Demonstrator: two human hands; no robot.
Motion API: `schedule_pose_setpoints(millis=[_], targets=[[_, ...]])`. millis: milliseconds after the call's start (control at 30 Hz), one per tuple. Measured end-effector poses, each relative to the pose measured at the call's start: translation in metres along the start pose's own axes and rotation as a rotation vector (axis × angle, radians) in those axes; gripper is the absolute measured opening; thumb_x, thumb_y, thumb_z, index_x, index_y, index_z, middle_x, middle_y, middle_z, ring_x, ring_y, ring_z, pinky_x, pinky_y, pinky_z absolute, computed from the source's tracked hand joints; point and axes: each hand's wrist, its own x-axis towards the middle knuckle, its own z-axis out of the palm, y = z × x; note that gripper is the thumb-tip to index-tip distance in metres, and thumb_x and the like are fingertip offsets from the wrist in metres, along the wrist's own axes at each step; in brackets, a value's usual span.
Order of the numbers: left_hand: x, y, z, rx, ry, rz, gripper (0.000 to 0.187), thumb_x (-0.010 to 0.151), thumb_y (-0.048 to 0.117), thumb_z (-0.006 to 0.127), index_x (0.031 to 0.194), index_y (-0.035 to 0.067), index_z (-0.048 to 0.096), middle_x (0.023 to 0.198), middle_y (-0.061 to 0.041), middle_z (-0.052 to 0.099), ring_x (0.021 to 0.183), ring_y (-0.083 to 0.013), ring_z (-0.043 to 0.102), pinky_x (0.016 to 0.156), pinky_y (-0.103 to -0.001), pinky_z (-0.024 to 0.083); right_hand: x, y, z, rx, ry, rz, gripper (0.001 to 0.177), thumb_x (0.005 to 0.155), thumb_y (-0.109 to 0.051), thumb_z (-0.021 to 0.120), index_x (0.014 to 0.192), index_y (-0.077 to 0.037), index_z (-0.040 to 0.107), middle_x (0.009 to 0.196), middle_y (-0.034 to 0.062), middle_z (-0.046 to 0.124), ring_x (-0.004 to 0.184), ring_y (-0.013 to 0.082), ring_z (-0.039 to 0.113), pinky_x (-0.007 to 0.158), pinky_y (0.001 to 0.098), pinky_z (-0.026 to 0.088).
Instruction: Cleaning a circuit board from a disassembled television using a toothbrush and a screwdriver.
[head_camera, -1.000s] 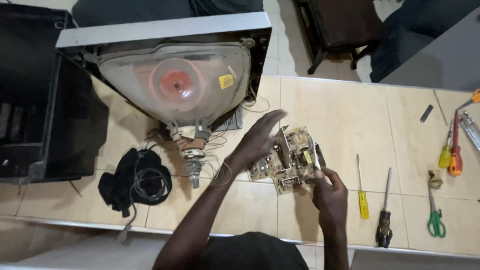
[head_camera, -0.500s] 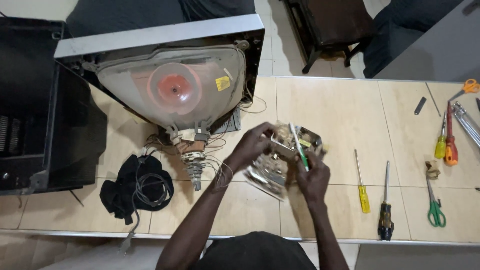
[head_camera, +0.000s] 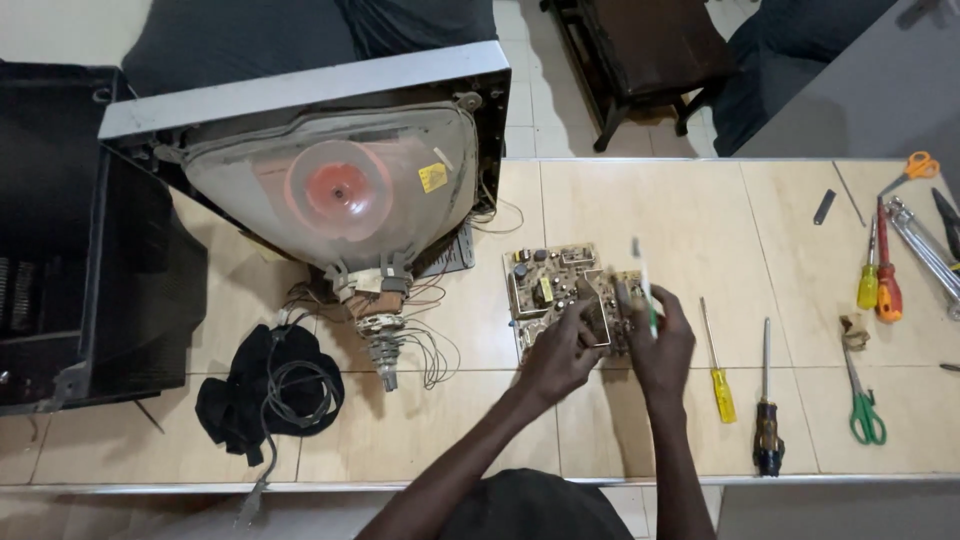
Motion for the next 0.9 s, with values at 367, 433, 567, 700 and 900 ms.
schedule_pose_setpoints(millis=[367, 433, 567, 700, 900], targets=[[-0.003, -0.009, 0.009, -0.011, -0.021, 0.185, 0.080, 0.092, -0.001, 0.061, 0.159, -0.004, 0.018, 0.132, -0.035, 0.046, 0.108, -0.0490, 0.064, 0.092, -0.057, 0.055, -0.086, 0.000, -0.011, 0.249, -0.044, 0.268, 0.041, 0.105, -0.014, 0.046, 0.137, -0.020, 0.069, 0.079, 0.0065, 0.065, 0.059, 0.0142, 0.056, 0.059, 0.0286, 0.051], [-0.003, -0.008, 0.009, 0.006, -0.016, 0.190, 0.078, 0.092, 0.000, 0.062, 0.159, -0.002, 0.022, 0.136, -0.033, 0.044, 0.108, -0.0456, 0.065, 0.093, -0.055, 0.056, -0.088, 0.010, -0.002, 0.256, -0.037, 0.280, 0.038, 0.104, -0.012, 0.049, 0.133, -0.020, 0.073, 0.077, 0.0072, 0.066, 0.057, 0.0137, 0.057, 0.057, 0.0277, 0.051], [-0.009, 0.000, 0.001, 0.029, -0.043, 0.207, 0.078, 0.092, -0.005, 0.057, 0.160, -0.001, 0.019, 0.137, -0.030, 0.041, 0.113, -0.0483, 0.062, 0.095, -0.054, 0.055, -0.088, 0.018, 0.010, 0.237, -0.074, 0.271, 0.040, 0.104, -0.005, 0.050, 0.133, -0.019, 0.073, 0.098, 0.0127, 0.074, 0.067, 0.0173, 0.060, 0.066, 0.0329, 0.053], [-0.006, -0.005, 0.003, -0.001, -0.064, 0.249, 0.084, 0.093, -0.006, 0.056, 0.161, -0.001, 0.008, 0.130, -0.030, 0.044, 0.112, -0.0510, 0.060, 0.095, -0.056, 0.054, -0.070, 0.011, 0.011, 0.274, -0.106, 0.242, 0.039, 0.102, -0.005, 0.051, 0.129, -0.017, 0.075, 0.105, 0.0156, 0.076, 0.091, 0.0221, 0.066, 0.084, 0.0387, 0.052], [0.009, -0.054, 0.020, -0.025, -0.070, 0.271, 0.077, 0.094, 0.000, 0.053, 0.164, 0.007, 0.020, 0.120, -0.016, 0.052, 0.107, -0.0357, 0.066, 0.088, -0.040, 0.059, -0.074, -0.041, -0.032, 0.355, -0.129, 0.241, 0.038, 0.101, -0.010, 0.051, 0.129, -0.021, 0.075, 0.050, 0.0032, 0.049, 0.052, 0.0110, 0.047, 0.053, 0.0237, 0.042]])
